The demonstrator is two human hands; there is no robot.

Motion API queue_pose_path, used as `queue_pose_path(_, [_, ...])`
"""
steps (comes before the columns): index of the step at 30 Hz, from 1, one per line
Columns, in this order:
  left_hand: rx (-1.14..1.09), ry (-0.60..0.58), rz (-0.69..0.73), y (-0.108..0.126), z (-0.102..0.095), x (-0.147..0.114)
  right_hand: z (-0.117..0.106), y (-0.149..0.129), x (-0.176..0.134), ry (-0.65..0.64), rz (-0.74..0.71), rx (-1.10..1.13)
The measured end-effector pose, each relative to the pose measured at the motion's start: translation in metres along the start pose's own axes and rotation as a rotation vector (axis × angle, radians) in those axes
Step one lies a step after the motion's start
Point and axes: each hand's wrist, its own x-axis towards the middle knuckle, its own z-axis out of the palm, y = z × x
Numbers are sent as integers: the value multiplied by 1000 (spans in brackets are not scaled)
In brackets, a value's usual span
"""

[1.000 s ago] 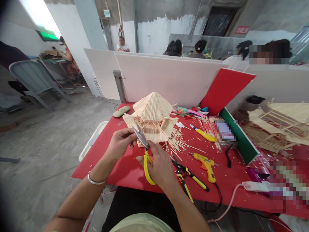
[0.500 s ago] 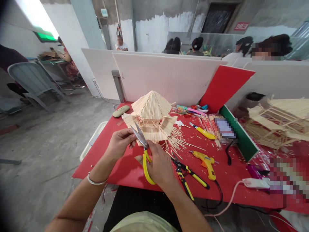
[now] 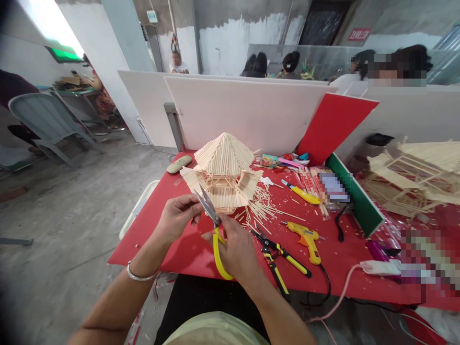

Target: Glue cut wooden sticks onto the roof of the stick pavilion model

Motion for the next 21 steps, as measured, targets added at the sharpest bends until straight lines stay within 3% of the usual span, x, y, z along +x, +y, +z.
queue_pose_path(6, [-28, 23, -67, -10, 12, -22, 10, 7, -26, 36, 11, 24])
queue_pose_path(16, [-190, 155, -377, -92, 47, -91, 29, 36, -110, -187, 272, 22])
queue_pose_path(21, [-236, 150, -407, -96, 59, -95, 25, 44, -120, -180, 268, 39])
